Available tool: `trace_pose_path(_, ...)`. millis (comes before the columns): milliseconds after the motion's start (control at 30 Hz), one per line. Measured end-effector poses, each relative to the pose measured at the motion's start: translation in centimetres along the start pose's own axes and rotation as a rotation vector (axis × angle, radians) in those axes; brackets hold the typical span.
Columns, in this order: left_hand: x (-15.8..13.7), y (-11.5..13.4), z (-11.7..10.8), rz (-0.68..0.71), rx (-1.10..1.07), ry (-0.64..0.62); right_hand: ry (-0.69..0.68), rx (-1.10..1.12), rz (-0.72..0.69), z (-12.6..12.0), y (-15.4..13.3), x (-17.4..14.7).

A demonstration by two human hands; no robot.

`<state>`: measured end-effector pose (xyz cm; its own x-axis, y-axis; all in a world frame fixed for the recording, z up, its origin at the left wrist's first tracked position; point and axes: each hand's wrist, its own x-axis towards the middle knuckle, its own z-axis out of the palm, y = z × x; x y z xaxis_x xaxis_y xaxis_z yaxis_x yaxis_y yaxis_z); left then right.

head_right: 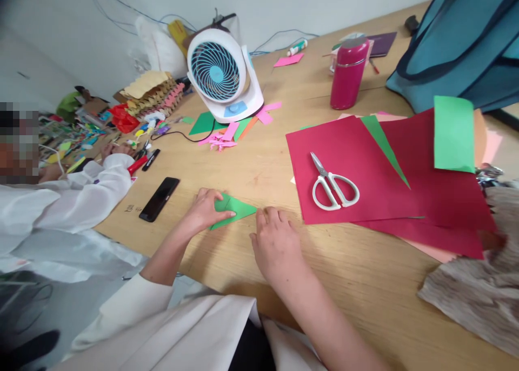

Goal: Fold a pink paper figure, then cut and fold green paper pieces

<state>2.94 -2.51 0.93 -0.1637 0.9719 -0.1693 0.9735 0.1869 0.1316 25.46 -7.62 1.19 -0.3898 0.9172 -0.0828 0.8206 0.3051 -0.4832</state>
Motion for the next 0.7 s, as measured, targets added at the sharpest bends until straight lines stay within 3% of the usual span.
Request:
trace_pose_path(167, -0.4, 0.1, 0.2, 0.025, -0.107, 0.005, 0.012, -0.011, -0.005, 0.2, 0.0, 0.0)
trace_pose_path(333, 0.0, -0.7, 0.4, -0.046, -0.125, -0.028, 0.047, -0.036, -0.026, 0.6, 0.1, 0.1)
trace_pose_path(433, -0.2, -1.2, 0.4, -0.021, -0.105, 0.009, 0.105, -0.051, -0.053, 1.1, 0.3, 0.2)
trace_pose_path(567, -1.7, -1.5, 0.2, 0.050, -0.048, 0.059, 0.154, -0.064, -0.087, 1.6, 0.6, 0.4)
trace_pose_path(700, -3.6, -1.5, 0.2, 0.070, -0.054, 0.028, 0.201, -0.063, -0.130, 1.9, 0.9, 0.6)
